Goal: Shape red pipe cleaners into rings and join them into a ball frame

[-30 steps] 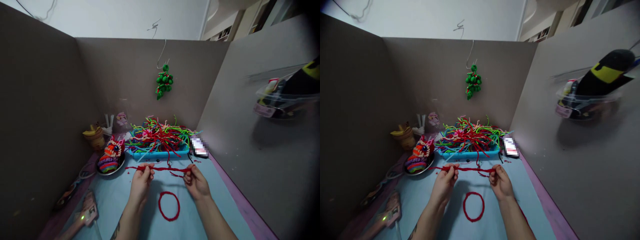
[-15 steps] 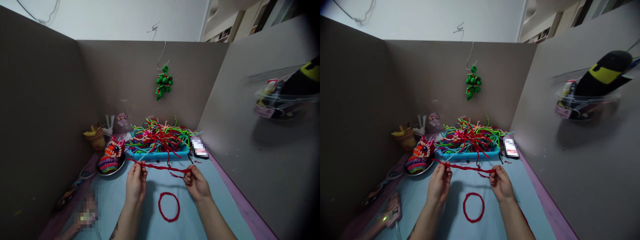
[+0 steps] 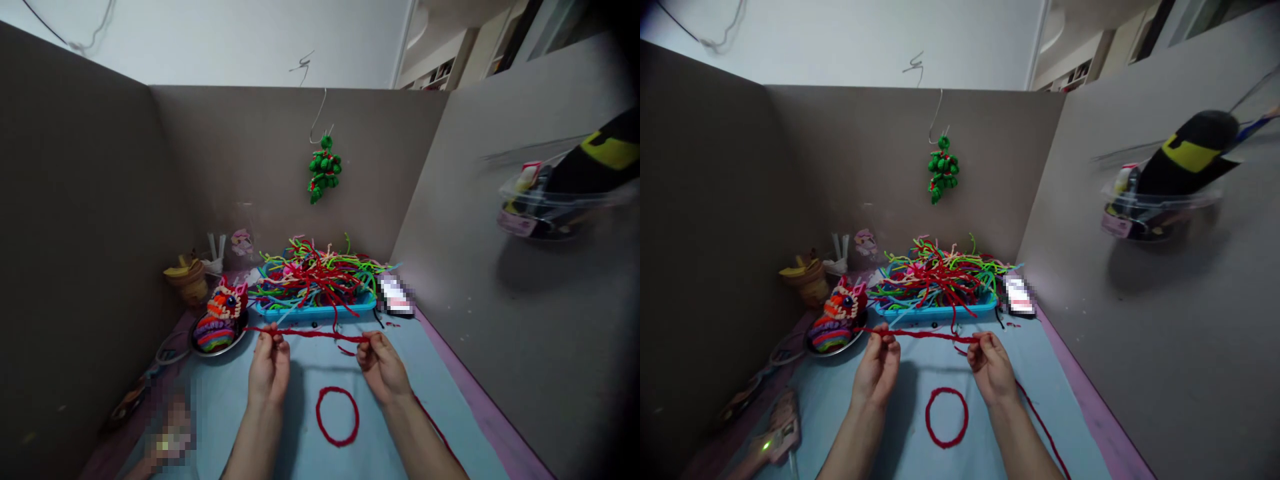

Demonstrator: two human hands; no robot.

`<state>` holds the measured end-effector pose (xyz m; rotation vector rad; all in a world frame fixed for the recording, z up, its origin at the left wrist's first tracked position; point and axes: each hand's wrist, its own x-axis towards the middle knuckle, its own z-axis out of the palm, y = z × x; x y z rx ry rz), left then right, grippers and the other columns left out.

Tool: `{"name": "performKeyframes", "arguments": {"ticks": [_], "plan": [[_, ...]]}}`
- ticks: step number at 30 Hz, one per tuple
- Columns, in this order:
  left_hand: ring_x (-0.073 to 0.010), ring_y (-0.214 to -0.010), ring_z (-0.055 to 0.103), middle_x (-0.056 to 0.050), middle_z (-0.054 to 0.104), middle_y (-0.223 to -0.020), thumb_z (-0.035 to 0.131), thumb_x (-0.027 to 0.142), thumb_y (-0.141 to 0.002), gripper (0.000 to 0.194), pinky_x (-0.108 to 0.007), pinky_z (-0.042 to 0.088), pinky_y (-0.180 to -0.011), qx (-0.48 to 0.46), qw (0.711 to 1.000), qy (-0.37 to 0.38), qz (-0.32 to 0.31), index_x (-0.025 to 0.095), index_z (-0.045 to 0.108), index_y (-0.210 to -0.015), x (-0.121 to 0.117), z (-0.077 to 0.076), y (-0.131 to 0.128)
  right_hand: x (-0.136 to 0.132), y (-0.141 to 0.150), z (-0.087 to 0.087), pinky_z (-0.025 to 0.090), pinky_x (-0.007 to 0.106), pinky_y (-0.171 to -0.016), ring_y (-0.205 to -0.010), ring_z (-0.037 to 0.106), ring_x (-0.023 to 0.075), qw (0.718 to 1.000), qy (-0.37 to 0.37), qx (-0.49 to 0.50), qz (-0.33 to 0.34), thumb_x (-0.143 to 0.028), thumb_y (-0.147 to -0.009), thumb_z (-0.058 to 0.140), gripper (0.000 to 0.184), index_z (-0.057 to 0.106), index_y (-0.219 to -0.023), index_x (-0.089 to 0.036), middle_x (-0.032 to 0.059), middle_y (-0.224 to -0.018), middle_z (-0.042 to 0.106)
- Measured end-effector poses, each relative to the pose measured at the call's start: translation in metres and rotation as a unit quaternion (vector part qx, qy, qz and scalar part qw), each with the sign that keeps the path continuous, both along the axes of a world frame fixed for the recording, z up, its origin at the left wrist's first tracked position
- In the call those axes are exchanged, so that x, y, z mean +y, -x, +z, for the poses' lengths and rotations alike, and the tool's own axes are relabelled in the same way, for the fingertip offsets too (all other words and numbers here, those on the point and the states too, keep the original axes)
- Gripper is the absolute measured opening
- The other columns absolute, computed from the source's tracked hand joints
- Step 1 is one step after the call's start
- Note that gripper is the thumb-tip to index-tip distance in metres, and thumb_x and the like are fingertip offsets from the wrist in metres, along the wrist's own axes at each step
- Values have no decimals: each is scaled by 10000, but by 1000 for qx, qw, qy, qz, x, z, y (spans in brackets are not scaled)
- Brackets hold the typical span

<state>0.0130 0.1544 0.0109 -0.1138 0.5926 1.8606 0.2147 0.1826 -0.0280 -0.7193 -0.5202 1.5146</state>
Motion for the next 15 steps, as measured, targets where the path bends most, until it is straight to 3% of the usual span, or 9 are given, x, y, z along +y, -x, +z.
{"name": "performKeyframes", "arguments": {"ticks": [2,7,12,15], "plan": [[-46,-599,572,-28,661,-865,404,100,-931,269,-125,445,-491,-2,1000,-8,-23,169,655,-865,-1,-5,-8,-9,7,12,456,178,-476,-508,573,87,1000,-22,-6,5,-406,-584,848,303,660,-715,-208,-24,-561,638],[-51,-594,543,-103,637,-1146,558,23,-802,326,-157,450,-490,82,979,-25,-182,181,642,-1075,-12,-9,-29,-23,22,23,457,213,-513,-520,596,116,994,-66,-81,28,-458,-655,793,312,685,-747,-180,26,-586,676],[-68,-651,570,-109,599,-1211,668,67,-734,375,-178,455,-508,141,973,-38,-176,181,639,-1090,-17,-1,-26,-29,17,15,442,228,-525,-537,595,132,986,-67,-154,-8,-478,-684,760,321,685,-773,-179,34,-614,683],[-63,-610,560,-80,649,-1012,664,85,-758,229,-167,441,-485,118,975,-25,-188,145,652,-979,-13,-2,-22,-33,12,14,453,255,-557,-581,600,156,969,-81,-231,-21,-487,-725,720,306,693,-797,-191,40,-645,681]]}}
